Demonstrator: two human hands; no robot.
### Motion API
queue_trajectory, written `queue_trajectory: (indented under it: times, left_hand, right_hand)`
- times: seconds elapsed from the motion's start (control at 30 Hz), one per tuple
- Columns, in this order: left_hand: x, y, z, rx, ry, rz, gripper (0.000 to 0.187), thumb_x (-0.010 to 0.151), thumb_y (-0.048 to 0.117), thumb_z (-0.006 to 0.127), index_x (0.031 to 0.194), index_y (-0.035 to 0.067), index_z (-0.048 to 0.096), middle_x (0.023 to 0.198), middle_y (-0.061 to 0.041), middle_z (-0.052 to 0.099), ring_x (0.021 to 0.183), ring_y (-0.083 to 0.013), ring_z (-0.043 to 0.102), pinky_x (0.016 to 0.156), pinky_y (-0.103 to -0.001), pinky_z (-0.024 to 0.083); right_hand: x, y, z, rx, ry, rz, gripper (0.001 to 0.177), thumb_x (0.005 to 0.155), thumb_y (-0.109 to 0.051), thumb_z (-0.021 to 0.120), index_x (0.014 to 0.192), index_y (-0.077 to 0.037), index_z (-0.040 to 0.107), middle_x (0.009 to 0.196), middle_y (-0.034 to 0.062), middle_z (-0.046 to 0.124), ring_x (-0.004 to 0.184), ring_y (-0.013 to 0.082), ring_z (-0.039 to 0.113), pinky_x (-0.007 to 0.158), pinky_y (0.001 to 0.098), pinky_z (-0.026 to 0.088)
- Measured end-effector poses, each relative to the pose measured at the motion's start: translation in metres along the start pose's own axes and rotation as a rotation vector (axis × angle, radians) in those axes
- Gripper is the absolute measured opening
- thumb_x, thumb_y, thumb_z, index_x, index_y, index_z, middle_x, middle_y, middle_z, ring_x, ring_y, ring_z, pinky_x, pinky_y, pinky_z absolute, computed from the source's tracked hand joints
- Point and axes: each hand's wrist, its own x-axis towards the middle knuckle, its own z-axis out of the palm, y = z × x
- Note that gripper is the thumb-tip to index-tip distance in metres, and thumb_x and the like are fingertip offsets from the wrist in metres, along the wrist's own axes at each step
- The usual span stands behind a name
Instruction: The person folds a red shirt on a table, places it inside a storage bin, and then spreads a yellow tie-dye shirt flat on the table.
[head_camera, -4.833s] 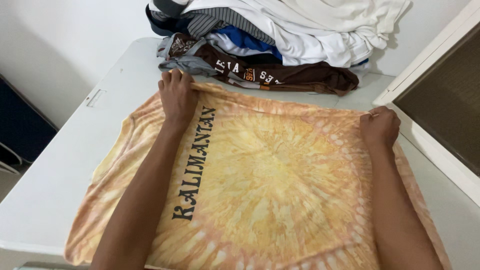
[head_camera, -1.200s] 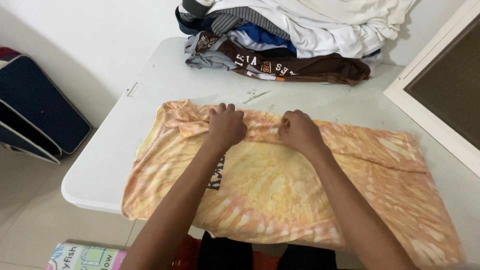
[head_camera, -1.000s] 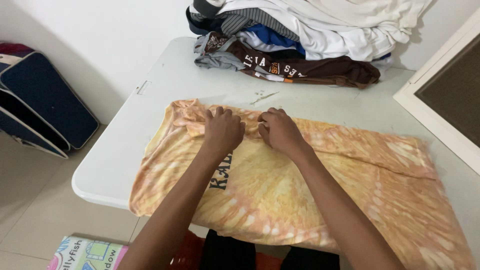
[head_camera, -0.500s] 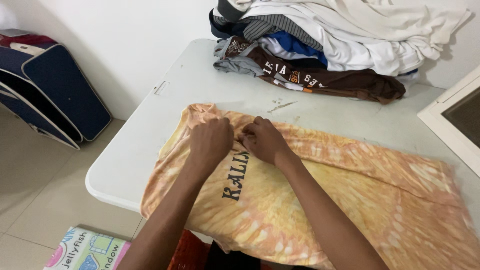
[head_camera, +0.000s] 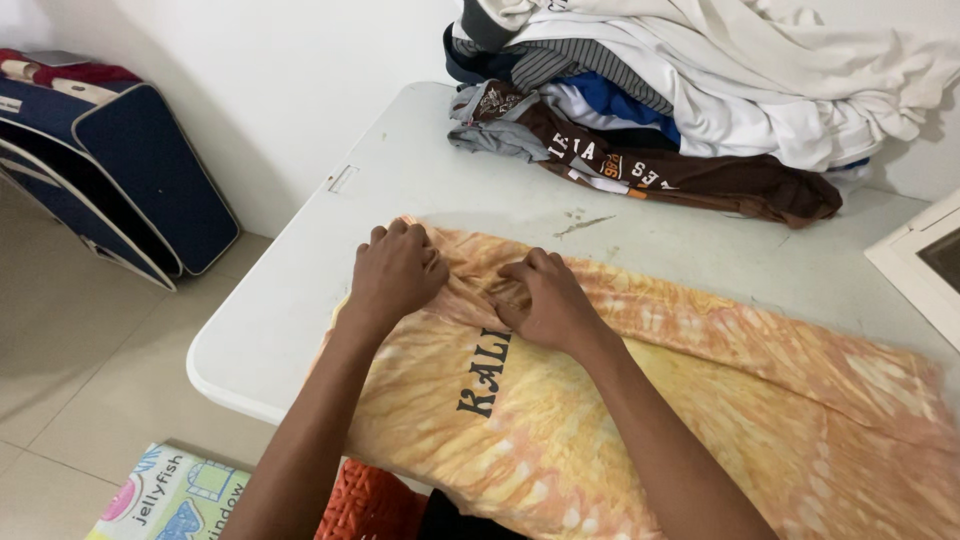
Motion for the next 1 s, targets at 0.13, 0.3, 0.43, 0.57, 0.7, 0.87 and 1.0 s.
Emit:
queue_trajectory:
  times: [0.13, 0.3, 0.43, 0.57, 0.7, 0.87, 1.0]
  left_hand:
    - [-0.012, 0.002, -0.027, -0.120, -0.147, -0.049, 0.033, 0.083, 0.034, 0.069, 0.096, 0.004, 0.069, 0.094, -0.015, 0.071, 0.093, -0.0339, 0.067, 0.081, -0.046, 0.054]
    - [-0.020, -0.007, -0.041, -0.298, -0.250, -0.274, 0.065, 0.095, 0.059, 0.060, 0.126, 0.002, 0.058, 0.092, -0.024, 0.075, 0.089, -0.0373, 0.073, 0.085, -0.047, 0.056]
    - [0.002, -0.026, -0.021, -0.277, -0.173, -0.385, 0.067, 0.100, 0.062, 0.046, 0.116, 0.002, 0.069, 0.099, -0.023, 0.075, 0.097, -0.0392, 0.072, 0.088, -0.050, 0.054]
    - [0.025, -0.030, -0.009, -0.115, -0.256, -0.428, 0.068, 0.098, 0.062, 0.052, 0.109, -0.001, 0.075, 0.102, -0.023, 0.076, 0.099, -0.0382, 0.074, 0.088, -0.050, 0.057]
    - [0.042, -0.028, 0.003, -0.054, -0.202, -0.401, 0.062, 0.090, 0.058, 0.064, 0.113, 0.001, 0.069, 0.107, -0.022, 0.073, 0.101, -0.0374, 0.072, 0.085, -0.049, 0.058]
    - [0.057, -0.040, 0.031, -0.023, -0.089, -0.342, 0.047, 0.090, 0.043, 0.066, 0.112, 0.001, 0.064, 0.106, -0.021, 0.073, 0.098, -0.0384, 0.072, 0.082, -0.049, 0.057]
    - [0.059, -0.043, 0.037, 0.042, -0.092, -0.360, 0.029, 0.094, 0.025, 0.059, 0.111, 0.002, 0.065, 0.107, -0.020, 0.074, 0.098, -0.0376, 0.073, 0.081, -0.049, 0.059]
  right_hand:
    - [0.000, 0.000, 0.000, 0.034, -0.013, 0.014, 0.052, 0.082, -0.038, 0.079, 0.121, -0.006, 0.070, 0.118, 0.0154, 0.060, 0.118, 0.0330, 0.054, 0.101, 0.0428, 0.045]
    - [0.009, 0.010, 0.003, 0.070, 0.006, 0.003, 0.045, 0.078, -0.020, 0.071, 0.120, -0.003, 0.070, 0.120, 0.0145, 0.063, 0.118, 0.0335, 0.058, 0.101, 0.0420, 0.050]
    - [0.026, 0.006, 0.003, -0.014, -0.021, 0.183, 0.035, 0.093, -0.031, 0.067, 0.116, -0.005, 0.073, 0.116, 0.0137, 0.066, 0.116, 0.0317, 0.061, 0.103, 0.0423, 0.051]
    - [0.036, -0.002, 0.019, -0.129, -0.032, 0.184, 0.045, 0.091, -0.035, 0.066, 0.127, -0.009, 0.067, 0.129, 0.0150, 0.056, 0.124, 0.0359, 0.048, 0.108, 0.0500, 0.039]
    - [0.024, 0.000, 0.048, -0.182, 0.127, 0.054, 0.051, 0.098, -0.035, 0.059, 0.137, -0.002, 0.059, 0.137, 0.0193, 0.050, 0.130, 0.0384, 0.041, 0.110, 0.0564, 0.030]
    - [0.021, 0.007, 0.050, -0.134, 0.177, 0.038, 0.050, 0.099, -0.036, 0.055, 0.136, -0.003, 0.061, 0.137, 0.0175, 0.051, 0.130, 0.0365, 0.041, 0.110, 0.0537, 0.029]
    - [0.025, 0.009, 0.047, -0.079, 0.203, 0.021, 0.042, 0.095, -0.030, 0.063, 0.127, -0.004, 0.066, 0.131, 0.0182, 0.055, 0.128, 0.0380, 0.044, 0.108, 0.0561, 0.030]
